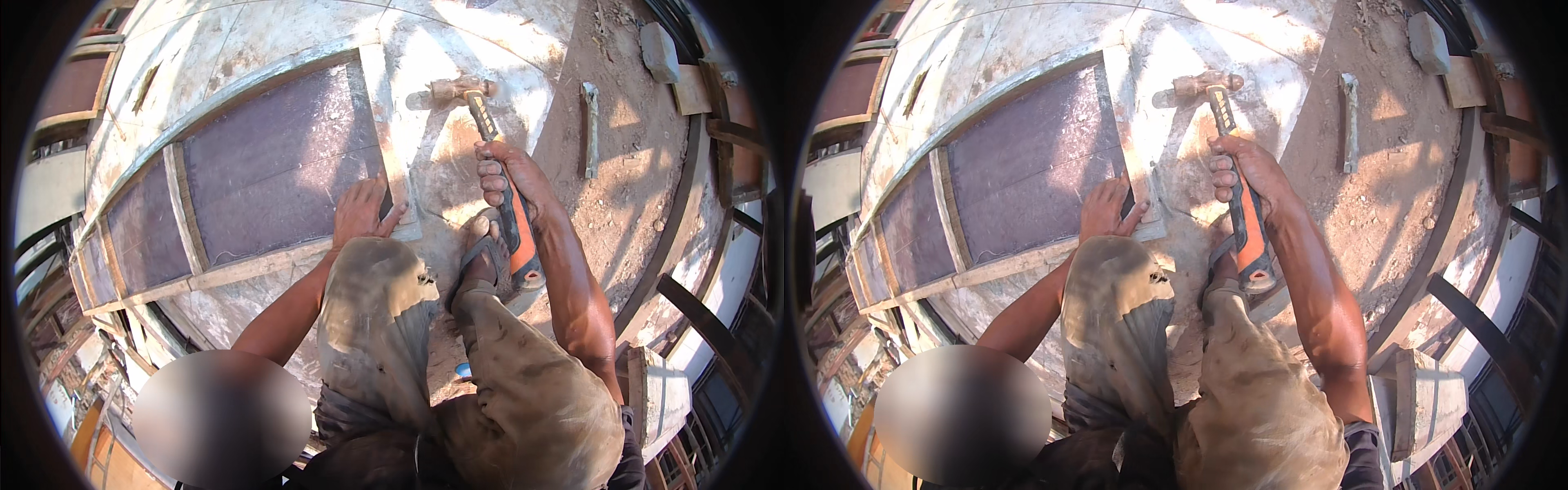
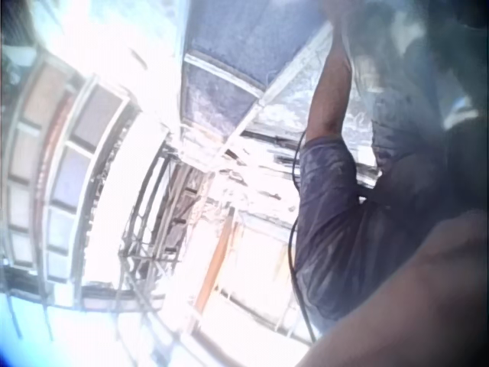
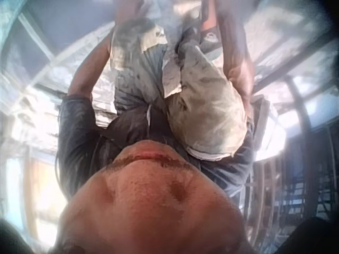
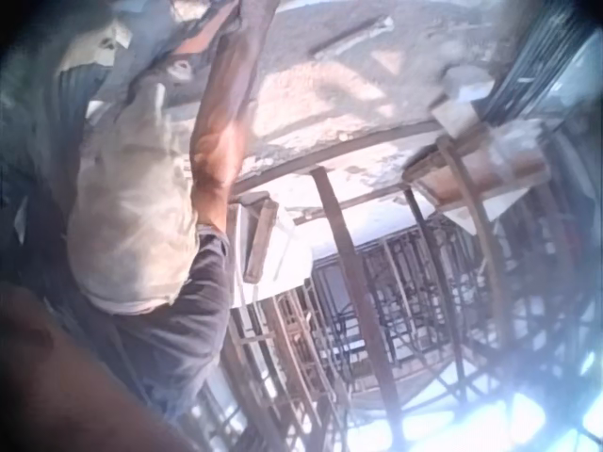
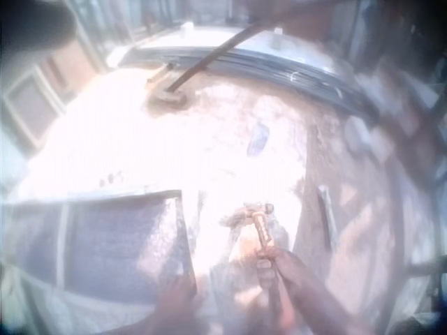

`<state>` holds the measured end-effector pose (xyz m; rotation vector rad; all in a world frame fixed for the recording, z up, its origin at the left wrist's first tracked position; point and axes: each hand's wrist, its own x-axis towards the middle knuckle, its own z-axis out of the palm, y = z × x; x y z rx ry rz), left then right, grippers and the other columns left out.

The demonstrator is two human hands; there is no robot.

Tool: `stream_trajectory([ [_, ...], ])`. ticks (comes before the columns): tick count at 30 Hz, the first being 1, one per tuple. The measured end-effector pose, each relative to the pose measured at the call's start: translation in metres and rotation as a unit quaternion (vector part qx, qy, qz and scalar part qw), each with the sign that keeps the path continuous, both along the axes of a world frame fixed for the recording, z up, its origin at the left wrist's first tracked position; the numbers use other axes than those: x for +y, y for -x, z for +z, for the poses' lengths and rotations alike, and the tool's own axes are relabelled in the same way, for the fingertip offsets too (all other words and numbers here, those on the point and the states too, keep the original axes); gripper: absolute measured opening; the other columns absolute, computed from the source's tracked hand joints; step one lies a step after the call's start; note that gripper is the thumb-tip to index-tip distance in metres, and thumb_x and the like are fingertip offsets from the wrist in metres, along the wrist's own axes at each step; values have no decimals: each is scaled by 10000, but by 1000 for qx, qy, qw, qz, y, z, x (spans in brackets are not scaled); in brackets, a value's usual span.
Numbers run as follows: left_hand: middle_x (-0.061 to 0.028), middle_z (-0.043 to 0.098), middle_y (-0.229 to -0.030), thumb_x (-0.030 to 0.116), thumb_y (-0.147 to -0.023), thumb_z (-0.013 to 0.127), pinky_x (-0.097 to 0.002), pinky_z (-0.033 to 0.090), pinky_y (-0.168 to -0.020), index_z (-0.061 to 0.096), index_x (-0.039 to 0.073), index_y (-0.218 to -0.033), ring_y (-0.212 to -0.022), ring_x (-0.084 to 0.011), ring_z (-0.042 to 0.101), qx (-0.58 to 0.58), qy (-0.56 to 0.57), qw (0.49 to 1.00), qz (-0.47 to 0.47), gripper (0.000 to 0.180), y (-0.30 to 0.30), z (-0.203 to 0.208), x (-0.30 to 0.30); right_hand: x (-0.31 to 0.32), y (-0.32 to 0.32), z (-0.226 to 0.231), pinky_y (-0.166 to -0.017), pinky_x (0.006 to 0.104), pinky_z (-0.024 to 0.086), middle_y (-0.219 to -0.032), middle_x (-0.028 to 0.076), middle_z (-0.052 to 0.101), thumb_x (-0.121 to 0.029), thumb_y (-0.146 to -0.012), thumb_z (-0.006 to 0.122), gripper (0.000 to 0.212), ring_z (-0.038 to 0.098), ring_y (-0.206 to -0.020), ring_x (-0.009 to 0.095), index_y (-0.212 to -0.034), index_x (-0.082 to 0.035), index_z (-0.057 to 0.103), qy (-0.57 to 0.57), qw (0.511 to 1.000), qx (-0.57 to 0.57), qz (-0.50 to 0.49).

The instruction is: The person uses a pry bar to loosen and remove long concrete form pieces from a structure, then hammers a wooden frame onto a new location.

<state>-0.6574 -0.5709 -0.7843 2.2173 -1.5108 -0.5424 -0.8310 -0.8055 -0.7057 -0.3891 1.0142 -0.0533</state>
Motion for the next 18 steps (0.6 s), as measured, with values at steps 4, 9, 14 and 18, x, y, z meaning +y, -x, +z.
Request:
stream_trajectory([
  [4, -213, 621, -1261, 416, -977, 644, -497, 416, -1044, 547, -31, -1393, -1206, -391, 548, 14, -13, 1000, 6, 618, 1, 1, 0, 5, -7, 3, -448, 289, 457, -687, -41, 466, -164, -1010, 559, 96, 476, -518, 67, -1014, -83, 508, 66, 987, -1, -149],
  [9, -215, 627, -1252, 426, -986, 632, -495, 424, -1038, 553, -31, -1393, -1202, -398, 551, 31, -28, 999, 11, 617, 0, 2, -1, 43, -21, -18, -496, 340, 488, -685, -36, 458, -178, -980, 596, 131, 494, -544, 91, -992, -85, 505, -22, 1000, 2, -9],
  [14, -213, 638, -1247, 449, -985, 632, -496, 434, -1032, 551, -26, -1401, -1196, -403, 562, 1, -8, 1000, 11, 637, -1, 2, -2, 38, 12, 21, -430, 311, 454, -685, -31, 484, -172, -981, 611, 138, 491, -495, 83, -988, -82, 507, 54, 985, 52, 157],
  [18, -211, 610, -1265, 476, -984, 626, -485, 424, -1046, 461, -34, -1483, -1199, -382, 553, 10, -39, 999, 7, 733, -1, -2, 3, 46, 24, 40, -418, 302, 457, -689, -20, 501, -161, -973, 617, 161, 497, -492, 85, -991, -89, 473, 97, 988, 69, 99],
])
